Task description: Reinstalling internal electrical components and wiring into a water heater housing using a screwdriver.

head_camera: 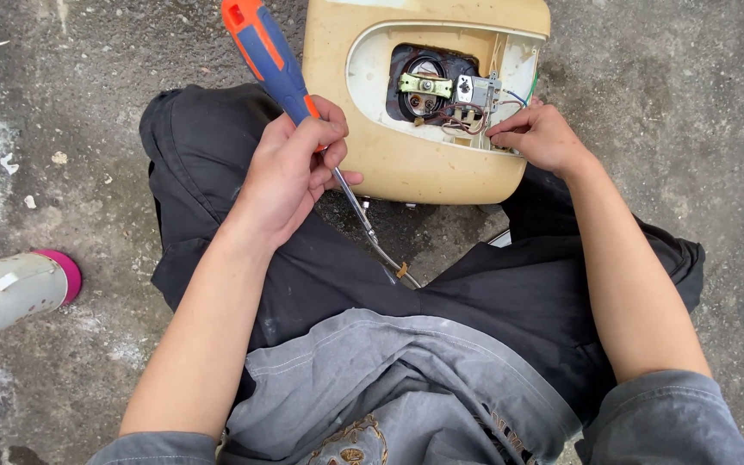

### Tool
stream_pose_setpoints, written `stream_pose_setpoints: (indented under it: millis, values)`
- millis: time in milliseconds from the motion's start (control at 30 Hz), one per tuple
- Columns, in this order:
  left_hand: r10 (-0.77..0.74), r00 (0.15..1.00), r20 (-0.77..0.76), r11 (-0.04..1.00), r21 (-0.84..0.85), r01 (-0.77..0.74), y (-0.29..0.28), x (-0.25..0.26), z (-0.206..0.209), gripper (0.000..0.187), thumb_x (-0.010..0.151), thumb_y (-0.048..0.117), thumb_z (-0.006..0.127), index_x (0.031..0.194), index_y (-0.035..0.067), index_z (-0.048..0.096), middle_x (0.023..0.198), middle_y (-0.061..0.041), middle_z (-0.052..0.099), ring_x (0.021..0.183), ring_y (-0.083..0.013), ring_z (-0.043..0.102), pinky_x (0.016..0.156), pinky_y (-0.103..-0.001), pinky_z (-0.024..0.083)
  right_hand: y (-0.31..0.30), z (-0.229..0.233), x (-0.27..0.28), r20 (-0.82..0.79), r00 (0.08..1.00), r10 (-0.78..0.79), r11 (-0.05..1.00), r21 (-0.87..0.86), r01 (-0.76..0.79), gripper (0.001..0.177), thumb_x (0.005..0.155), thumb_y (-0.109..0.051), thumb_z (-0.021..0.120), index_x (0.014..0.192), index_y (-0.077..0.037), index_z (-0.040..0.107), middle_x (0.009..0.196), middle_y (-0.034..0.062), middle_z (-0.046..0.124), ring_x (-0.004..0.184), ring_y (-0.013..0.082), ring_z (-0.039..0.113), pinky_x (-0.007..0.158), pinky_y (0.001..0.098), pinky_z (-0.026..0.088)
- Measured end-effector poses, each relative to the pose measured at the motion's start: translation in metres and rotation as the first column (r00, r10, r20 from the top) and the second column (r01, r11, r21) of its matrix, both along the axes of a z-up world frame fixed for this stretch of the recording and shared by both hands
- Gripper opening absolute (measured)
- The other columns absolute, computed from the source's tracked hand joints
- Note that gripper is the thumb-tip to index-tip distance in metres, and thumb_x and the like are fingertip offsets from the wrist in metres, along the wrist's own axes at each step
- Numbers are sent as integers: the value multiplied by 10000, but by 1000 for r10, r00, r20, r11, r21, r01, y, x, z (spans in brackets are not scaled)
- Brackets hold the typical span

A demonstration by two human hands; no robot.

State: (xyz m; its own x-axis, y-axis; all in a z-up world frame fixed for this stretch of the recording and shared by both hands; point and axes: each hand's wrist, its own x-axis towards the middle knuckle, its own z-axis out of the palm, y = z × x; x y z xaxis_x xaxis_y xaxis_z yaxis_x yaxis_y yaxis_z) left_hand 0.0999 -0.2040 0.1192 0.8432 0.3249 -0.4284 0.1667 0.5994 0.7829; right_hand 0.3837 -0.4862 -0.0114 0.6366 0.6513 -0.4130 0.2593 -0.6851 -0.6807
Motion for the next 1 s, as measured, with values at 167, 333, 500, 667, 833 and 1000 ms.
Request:
stream_pose_setpoints:
  millis: [167, 333, 500, 667, 833, 1000]
  values:
    - [-1, 1000, -7, 1000, -12, 1, -1, 1, 4, 119, 929, 209, 592, 993, 109, 582, 652, 40, 437, 474, -2, 335, 839, -426, 711, -8, -19, 7, 34, 987, -155, 988, -7, 155, 178, 883, -132, 816, 1059, -159, 808, 772, 88, 713, 701, 126, 637, 648, 235, 550]
    - [3, 1000, 7, 1000, -18, -2, -2, 2, 4, 118, 928, 212, 600, 979, 108, 580, 649, 38, 445, 473, -1, 332, 825, -433, 718, -10, -19, 13, 47, 981, -188, 981, -40, 190, 161, 892, -144, 817, 1051, -164, 809, 780, 111, 734, 695, 139, 690, 621, 251, 593]
    - [50, 997, 53, 990, -135, -42, -2, -2, 3, 124, 943, 153, 560, 1017, 62, 599, 711, -3, 515, 515, -32, 370, 770, -316, 595, 9, 25, -5, -55, 987, -152, 985, -86, 147, 204, 924, -56, 709, 1115, -35, 777, 1043, 73, 720, 971, 164, 632, 911, 271, 524]
    - [53, 997, 53, 992, -113, -47, -3, -2, 3, 126, 946, 162, 567, 1018, 66, 607, 724, -6, 530, 522, -33, 380, 744, -301, 593, 11, 24, -9, -153, 981, -117, 992, -68, 107, 169, 935, -83, 696, 1086, -58, 766, 1426, 134, 556, 1379, 244, 479, 1117, 289, 401]
    - [51, 997, 61, 993, -108, -44, -4, -2, 4, 144, 939, 173, 573, 1017, 57, 608, 738, -9, 531, 511, -28, 361, 731, -288, 586, 14, 28, -10, -151, 958, -243, 964, -149, 221, 184, 982, -84, 647, 1110, -17, 761, 1162, 71, 670, 1043, 191, 629, 937, 277, 532]
    - [43, 998, 51, 994, -100, -38, -4, -2, 3, 155, 937, 187, 573, 1028, 67, 605, 743, -9, 538, 511, -33, 378, 749, -302, 586, 8, 19, -2, -135, 957, -257, 957, -170, 233, 165, 991, -116, 676, 1104, -53, 779, 1006, 44, 713, 893, 139, 612, 760, 274, 502]
